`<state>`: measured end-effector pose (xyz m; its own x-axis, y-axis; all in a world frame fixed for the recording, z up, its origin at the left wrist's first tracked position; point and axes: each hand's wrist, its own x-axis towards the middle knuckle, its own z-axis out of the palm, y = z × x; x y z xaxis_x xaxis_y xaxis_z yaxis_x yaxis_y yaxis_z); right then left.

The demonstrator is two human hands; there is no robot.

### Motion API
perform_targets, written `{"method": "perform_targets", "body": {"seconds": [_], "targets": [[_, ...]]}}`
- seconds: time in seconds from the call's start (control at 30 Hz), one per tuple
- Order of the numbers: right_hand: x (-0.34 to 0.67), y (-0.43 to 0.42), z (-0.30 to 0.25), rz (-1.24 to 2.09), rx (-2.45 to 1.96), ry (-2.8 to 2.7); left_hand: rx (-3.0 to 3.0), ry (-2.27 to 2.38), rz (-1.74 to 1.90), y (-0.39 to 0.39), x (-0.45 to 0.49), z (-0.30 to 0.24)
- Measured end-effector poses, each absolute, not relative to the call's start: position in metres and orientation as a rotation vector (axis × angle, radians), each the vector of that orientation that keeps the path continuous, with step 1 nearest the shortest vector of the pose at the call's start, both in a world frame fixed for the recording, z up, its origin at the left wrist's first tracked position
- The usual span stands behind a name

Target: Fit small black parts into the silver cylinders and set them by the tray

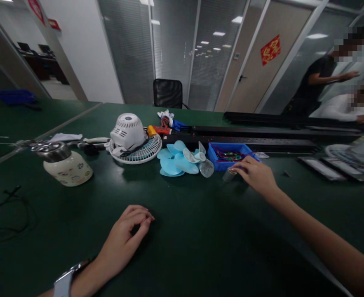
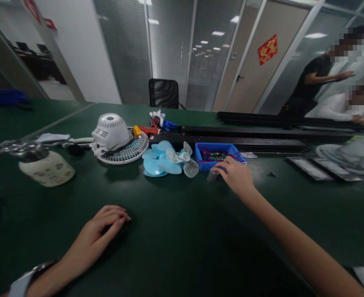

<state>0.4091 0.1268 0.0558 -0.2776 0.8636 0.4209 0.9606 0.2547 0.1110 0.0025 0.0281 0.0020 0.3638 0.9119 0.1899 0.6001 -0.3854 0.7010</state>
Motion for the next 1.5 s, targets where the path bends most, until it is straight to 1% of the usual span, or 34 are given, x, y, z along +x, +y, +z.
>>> {"method": "perform_targets", "body": {"seconds": [0.3, 0.6, 0.77, 0.87, 1.0, 1.07, 1.2, 1.27, 1.37, 1.5], "targets": [[0.413, 0.13, 0.072, -0.654, -1.68, -2.37, 2.117, 1.304, 0.774, 0.029, 0.002, 0.001], [0.415, 0.134, 0.073, -0.602, -1.653, -2.467, 2.133, 1.306, 0.813, 0.029, 0.003, 0.003], [0.414, 0.135, 0.073, -0.511, -1.642, -2.508, 2.145, 1.313, 0.816, 0.029, 0.003, 0.004], [0.422, 0.131, 0.069, -0.459, -1.596, -2.373, 2.147, 1.307, 0.812, 0.029, 0.003, 0.004], [0.45, 0.116, 0.05, -0.51, -1.625, -1.88, 2.144, 1.303, 0.817, 0.028, 0.003, 0.004], [0.465, 0.108, 0.035, -0.396, -1.69, -1.747, 2.143, 1.301, 0.821, 0.028, 0.003, 0.004], [0.476, 0.103, 0.004, 0.159, -1.827, -1.642, 2.135, 1.301, 0.819, 0.028, 0.004, 0.005], [0.475, 0.105, -0.005, 0.332, -1.834, -1.556, 2.133, 1.306, 0.815, 0.028, 0.005, 0.005], [0.468, 0.106, -0.008, 0.451, -1.742, -1.416, 2.131, 1.307, 0.821, 0.029, 0.005, 0.004], [0.442, 0.079, -0.005, 0.428, -1.675, -1.374, 2.121, 1.294, 0.843, 0.027, 0.006, 0.006]]}}
